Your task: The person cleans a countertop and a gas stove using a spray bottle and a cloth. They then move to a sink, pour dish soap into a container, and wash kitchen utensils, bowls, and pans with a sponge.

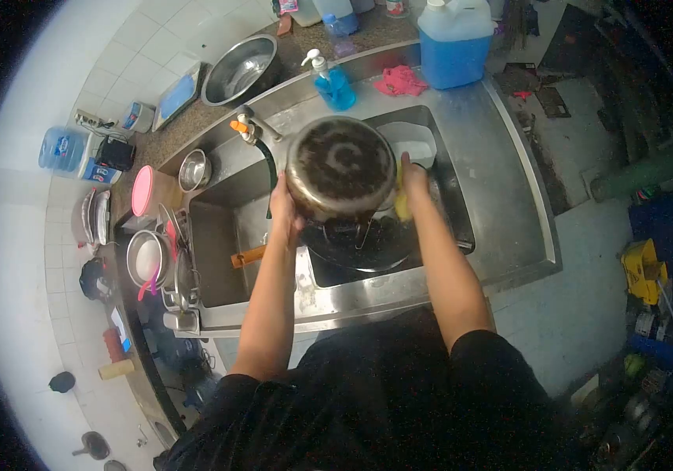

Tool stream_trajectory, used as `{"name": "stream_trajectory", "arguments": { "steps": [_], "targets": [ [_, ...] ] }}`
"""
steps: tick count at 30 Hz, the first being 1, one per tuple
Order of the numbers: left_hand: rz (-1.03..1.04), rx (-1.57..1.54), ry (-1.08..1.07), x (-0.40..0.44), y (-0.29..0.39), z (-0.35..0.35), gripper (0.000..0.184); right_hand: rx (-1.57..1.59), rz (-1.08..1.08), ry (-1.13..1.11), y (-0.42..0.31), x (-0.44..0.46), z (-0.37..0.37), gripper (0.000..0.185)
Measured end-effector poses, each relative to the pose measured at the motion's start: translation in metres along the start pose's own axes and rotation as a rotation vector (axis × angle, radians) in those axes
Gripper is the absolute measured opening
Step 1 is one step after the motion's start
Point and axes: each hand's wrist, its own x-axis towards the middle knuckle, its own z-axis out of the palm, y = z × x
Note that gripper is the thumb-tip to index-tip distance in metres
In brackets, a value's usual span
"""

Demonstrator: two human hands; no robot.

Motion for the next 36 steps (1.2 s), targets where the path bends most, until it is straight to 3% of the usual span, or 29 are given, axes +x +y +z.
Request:
{"name": "stream_trajectory", "arguments": {
  "steps": [2, 3, 4, 5, 6, 7, 8, 9, 11, 13, 14, 15, 16, 17, 19, 21, 22, 24, 26, 27, 28, 29, 30, 31, 32, 33, 34, 36],
  "targets": [
    [0.176, 0.360, -0.088, 0.005, 0.009, 0.000, 0.040, -0.276, -0.350, -0.101, -0.039, -0.003, 0.007, 0.048],
    [0.292, 0.523, -0.165, 0.002, 0.008, 0.007, 0.042, -0.182, -0.276, -0.327, -0.052, 0.019, 0.011, 0.041],
    [0.475, 0.694, -0.256, -0.009, 0.007, 0.021, 0.043, -0.327, -0.399, -0.317, -0.080, 0.004, 0.023, 0.039],
    [0.567, 0.803, -0.326, -0.030, 0.009, 0.044, 0.042, -0.778, -0.513, -0.168, -0.105, -0.003, 0.048, 0.036],
    [0.676, 1.009, -0.325, -0.034, 0.002, 0.057, 0.037, -1.005, -0.694, -0.151, -0.112, -0.009, 0.071, 0.034],
    [0.718, 1.013, -0.278, -0.032, -0.016, 0.070, 0.036, -1.195, -1.021, -0.111, -0.102, -0.033, 0.088, 0.031],
    [0.762, 1.010, -0.227, -0.024, -0.033, 0.077, 0.034, -1.211, -0.941, 0.013, -0.101, -0.084, 0.106, 0.024],
    [0.765, 1.001, -0.230, -0.012, -0.043, 0.076, 0.034, -1.181, -1.133, 0.113, -0.085, -0.105, 0.110, 0.018],
    [0.929, 1.082, -0.092, 0.007, -0.057, 0.071, 0.033, -0.952, -1.216, 0.046, -0.056, -0.128, 0.111, 0.019],
    [0.718, 0.709, -0.109, 0.014, -0.060, 0.060, 0.036, -0.878, -1.264, -0.041, -0.046, -0.134, 0.094, 0.020],
    [0.447, 0.714, -0.003, 0.020, -0.059, 0.053, 0.038, -0.915, -1.510, -0.199, -0.049, -0.133, 0.075, 0.021],
    [0.445, 0.717, 0.007, 0.006, -0.052, 0.057, 0.038, -0.936, -1.755, -0.365, -0.057, -0.133, 0.061, 0.024],
    [0.375, 0.551, 0.112, -0.021, -0.037, 0.073, 0.041, -0.954, -1.898, -0.298, -0.074, -0.135, 0.055, 0.030],
    [0.305, 0.386, 0.212, -0.037, -0.030, 0.082, 0.045, -1.058, -1.856, -0.235, -0.098, -0.139, 0.048, 0.035],
    [0.270, 0.364, 0.268, -0.043, -0.033, 0.081, 0.045, -1.154, -1.802, -0.168, -0.108, -0.124, 0.044, 0.040],
    [0.241, 0.327, 0.317, -0.046, -0.034, 0.082, 0.045, -0.579, -1.015, -0.294, -0.088, -0.079, 0.047, 0.046],
    [0.210, 0.325, 0.260, -0.050, -0.034, 0.079, 0.044, -0.581, -1.019, -0.296, -0.084, -0.060, 0.047, 0.046],
    [0.165, 0.321, 0.169, -0.059, -0.028, 0.065, 0.050, -0.434, -0.585, -0.051, -0.079, -0.029, 0.055, 0.053],
    [0.110, 0.483, 0.160, -0.062, -0.026, 0.061, 0.053, -0.516, -0.695, -0.145, -0.070, -0.016, 0.060, 0.053],
    [0.470, 0.669, 0.192, -0.040, -0.042, 0.051, 0.038, -0.572, -0.625, -0.243, -0.094, -0.066, 0.071, 0.053],
    [0.828, 0.876, 0.305, -0.020, -0.058, 0.041, 0.031, -0.381, -0.693, -0.234, -0.055, -0.042, 0.069, 0.057],
    [0.713, 1.069, 0.312, -0.020, -0.045, 0.041, 0.032, -0.584, -0.901, -0.241, -0.070, -0.089, 0.064, 0.058],
    [0.810, 0.971, 0.335, -0.010, -0.038, 0.043, 0.032, -0.576, -0.888, -0.267, -0.069, -0.119, 0.062, 0.050],
    [0.763, 0.938, 0.404, -0.002, -0.035, 0.047, 0.032, -0.499, -0.934, -0.285, -0.049, -0.099, 0.047, 0.042],
    [0.671, 0.524, 0.221, -0.011, -0.023, 0.046, 0.050, -0.333, -1.050, -0.233, -0.012, -0.050, 0.015, 0.040],
    [0.647, 0.433, 0.243, -0.012, -0.016, 0.047, 0.051, -0.492, -0.972, -0.138, -0.011, -0.052, 0.005, 0.042],
    [0.615, 0.336, 0.241, -0.015, -0.013, 0.050, 0.052, -0.277, -0.778, -0.127, -0.013, -0.070, 0.018, 0.042],
    [0.434, 0.050, 0.147, -0.053, 0.009, 0.058, 0.051, 0.368, -0.148, -0.376, -0.035, -0.087, 0.037, 0.040]
  ]
}}
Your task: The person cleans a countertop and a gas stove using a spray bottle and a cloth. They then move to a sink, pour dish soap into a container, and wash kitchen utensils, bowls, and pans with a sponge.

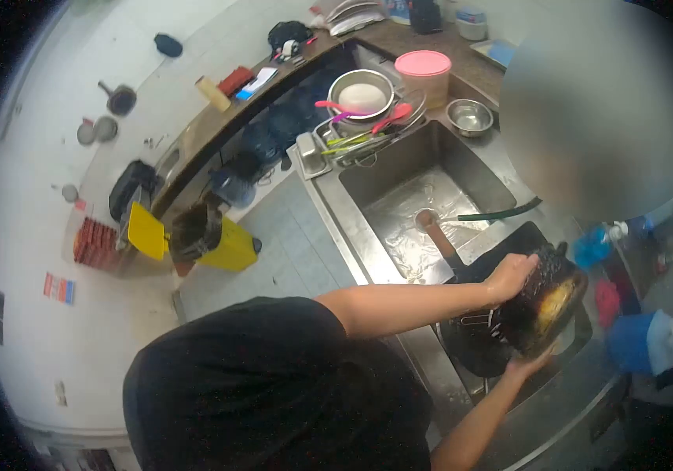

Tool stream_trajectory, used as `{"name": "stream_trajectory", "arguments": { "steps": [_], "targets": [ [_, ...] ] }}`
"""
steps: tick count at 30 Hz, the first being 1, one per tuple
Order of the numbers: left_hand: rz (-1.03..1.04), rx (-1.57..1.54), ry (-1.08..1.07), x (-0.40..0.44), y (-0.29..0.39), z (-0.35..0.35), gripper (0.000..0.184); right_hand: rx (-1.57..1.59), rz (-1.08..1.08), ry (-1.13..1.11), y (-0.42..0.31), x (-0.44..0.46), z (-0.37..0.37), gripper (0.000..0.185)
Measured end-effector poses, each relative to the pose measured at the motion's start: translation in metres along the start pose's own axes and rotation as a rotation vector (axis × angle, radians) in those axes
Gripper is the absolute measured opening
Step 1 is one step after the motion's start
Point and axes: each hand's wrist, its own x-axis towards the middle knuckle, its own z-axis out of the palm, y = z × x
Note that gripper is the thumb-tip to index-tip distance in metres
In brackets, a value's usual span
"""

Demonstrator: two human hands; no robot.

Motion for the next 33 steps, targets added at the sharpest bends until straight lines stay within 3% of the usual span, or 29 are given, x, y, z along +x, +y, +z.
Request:
{"name": "stream_trajectory", "arguments": {
  "steps": [2, 4, 6, 9, 10, 11, 14, 16, 18, 20, 22, 23, 24, 25, 26, 27, 28, 29, 31, 32, 33],
  "targets": [
    [-0.026, 0.056, -0.076, -0.005, 0.009, -0.018, 0.049, 0.074, 0.138, -0.042, -0.018, 0.015, 0.015, 0.040],
    [0.170, 0.258, -0.391, -0.016, 0.016, -0.028, 0.050, -0.123, 0.094, -0.110, -0.035, 0.032, 0.006, 0.039],
    [0.460, 0.445, -0.411, -0.013, 0.013, -0.027, 0.046, -0.507, -0.029, -0.194, -0.054, 0.057, -0.006, 0.039],
    [0.385, 0.595, -0.418, -0.022, 0.039, -0.022, 0.043, -1.178, -0.264, -0.388, -0.082, 0.101, -0.006, 0.039],
    [0.382, 0.684, -0.427, -0.021, 0.040, -0.019, 0.043, -1.310, -0.344, -0.422, -0.085, 0.106, 0.001, 0.038],
    [0.376, 0.771, -0.436, -0.021, 0.042, -0.016, 0.043, -1.265, -0.256, -0.334, -0.082, 0.101, -0.002, 0.041],
    [0.237, 0.821, -0.377, -0.030, 0.039, 0.000, 0.042, -1.840, -0.868, -0.168, -0.050, 0.000, 0.068, 0.040],
    [0.302, 0.806, -0.316, -0.023, 0.009, 0.010, 0.042, -1.768, -1.287, 0.069, -0.018, -0.034, 0.064, 0.034],
    [0.383, 0.801, -0.248, -0.004, -0.013, 0.015, 0.042, -1.698, -1.540, 0.012, -0.004, -0.070, 0.060, 0.025],
    [0.172, 0.747, 0.085, 0.004, -0.029, 0.017, 0.043, -1.590, -1.479, -0.038, 0.013, -0.063, 0.006, 0.028],
    [0.024, 0.690, 0.268, 0.013, -0.039, 0.012, 0.046, -1.485, -1.385, 0.036, 0.020, -0.046, -0.019, 0.027],
    [0.064, 0.894, 0.157, 0.021, -0.049, -0.003, 0.051, -1.368, -1.296, 0.117, 0.021, -0.041, -0.036, 0.026],
    [-0.145, 0.581, 0.091, 0.011, -0.025, -0.011, 0.052, -1.314, -1.119, 0.282, 0.034, -0.028, -0.054, 0.030],
    [-0.373, 0.226, 0.099, 0.001, -0.002, -0.019, 0.056, -1.145, -0.966, 0.305, 0.030, -0.032, -0.037, 0.035],
    [-0.588, -0.047, 0.162, -0.008, 0.022, -0.026, 0.064, -0.771, -0.553, 0.307, 0.032, -0.021, -0.040, 0.045],
    [-0.609, -0.147, 0.152, 0.004, -0.013, -0.035, 0.064, -0.358, -0.072, 0.428, 0.031, -0.016, -0.039, 0.057],
    [-0.574, -0.418, 0.035, 0.020, -0.060, -0.053, 0.060, -0.207, 0.020, 0.380, 0.026, -0.025, -0.024, 0.066],
    [-0.614, -0.436, 0.037, 0.012, -0.050, -0.052, 0.058, -0.062, 0.119, 0.346, 0.019, -0.034, -0.009, 0.076],
    [-0.666, -0.343, 0.056, 0.006, -0.042, -0.052, 0.052, 0.114, 0.177, 0.324, -0.002, -0.052, 0.030, 0.076],
    [-0.679, -0.234, 0.064, 0.007, -0.045, -0.056, 0.048, 0.269, 0.109, 0.081, 0.001, -0.044, 0.027, 0.071],
    [-0.741, 0.100, 0.042, 0.012, -0.047, -0.063, 0.042, 0.411, 0.041, -0.160, 0.003, -0.040, 0.024, 0.067]
  ]
}}
